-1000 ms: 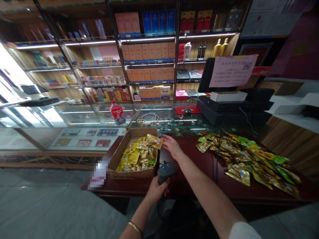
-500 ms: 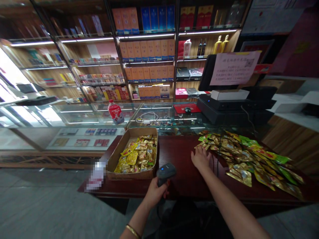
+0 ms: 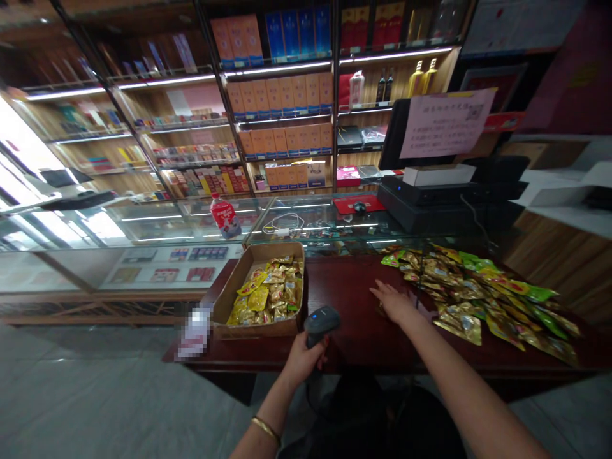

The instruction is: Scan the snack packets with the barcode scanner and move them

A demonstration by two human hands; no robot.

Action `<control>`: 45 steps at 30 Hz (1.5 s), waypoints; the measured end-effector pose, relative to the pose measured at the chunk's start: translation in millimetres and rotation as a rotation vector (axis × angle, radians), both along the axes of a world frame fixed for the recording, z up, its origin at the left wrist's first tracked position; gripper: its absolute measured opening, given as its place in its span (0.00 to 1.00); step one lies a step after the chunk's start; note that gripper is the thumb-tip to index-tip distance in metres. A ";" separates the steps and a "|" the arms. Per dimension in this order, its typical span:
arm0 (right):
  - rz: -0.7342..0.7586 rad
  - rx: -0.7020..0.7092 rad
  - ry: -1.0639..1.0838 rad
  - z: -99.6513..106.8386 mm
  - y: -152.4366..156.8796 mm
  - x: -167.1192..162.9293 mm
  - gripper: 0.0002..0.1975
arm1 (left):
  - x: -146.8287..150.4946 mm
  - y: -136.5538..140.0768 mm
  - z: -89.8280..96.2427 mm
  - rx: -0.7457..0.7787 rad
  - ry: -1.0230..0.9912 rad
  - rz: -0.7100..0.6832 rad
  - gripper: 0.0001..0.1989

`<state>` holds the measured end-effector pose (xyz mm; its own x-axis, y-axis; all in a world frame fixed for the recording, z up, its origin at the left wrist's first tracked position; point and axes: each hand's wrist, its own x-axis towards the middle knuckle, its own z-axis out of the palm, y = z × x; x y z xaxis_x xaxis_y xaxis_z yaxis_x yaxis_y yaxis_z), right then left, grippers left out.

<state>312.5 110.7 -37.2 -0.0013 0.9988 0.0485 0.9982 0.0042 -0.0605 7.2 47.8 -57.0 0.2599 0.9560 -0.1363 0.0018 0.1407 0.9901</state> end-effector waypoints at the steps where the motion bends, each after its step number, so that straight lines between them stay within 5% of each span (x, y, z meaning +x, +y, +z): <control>1: -0.010 -0.005 0.010 2.7 0.0 4.7 0.28 | 0.0 -0.2 0.8 -0.002 0.002 0.004 0.21; 6: -0.071 0.107 0.098 5.8 -5.1 3.3 0.11 | 0.5 -0.6 5.1 -0.003 -0.005 -0.012 0.20; 11: -0.254 0.352 0.891 -36.4 -16.6 -40.9 0.17 | 0.0 -0.4 6.5 -0.015 0.015 -0.003 0.21; 13: -0.257 0.451 1.008 -51.7 -23.3 -57.2 0.22 | -0.5 -0.8 7.6 -0.002 0.028 -0.017 0.21; 18: -0.139 0.538 0.929 -56.6 -31.0 -67.0 0.21 | -0.4 -1.7 12.9 0.017 0.077 -0.044 0.22; 24: -0.289 0.433 1.020 -61.4 -30.1 -62.3 0.20 | 1.0 -2.6 15.1 0.017 0.091 -0.044 0.21; 29: -0.231 0.418 1.183 -69.9 -29.6 -64.2 0.20 | -0.8 -1.8 10.7 0.023 0.089 -0.043 0.23; 45: -0.270 0.469 1.024 -66.1 -32.3 -60.2 0.18 | -1.8 -2.5 5.5 -0.005 -0.009 -0.018 0.23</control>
<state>252.3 78.4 -103.3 0.4633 0.8441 0.2699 0.4548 0.0350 -0.8899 5.4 45.3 -51.5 0.2787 0.9503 -0.1385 -0.0043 0.1455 0.9894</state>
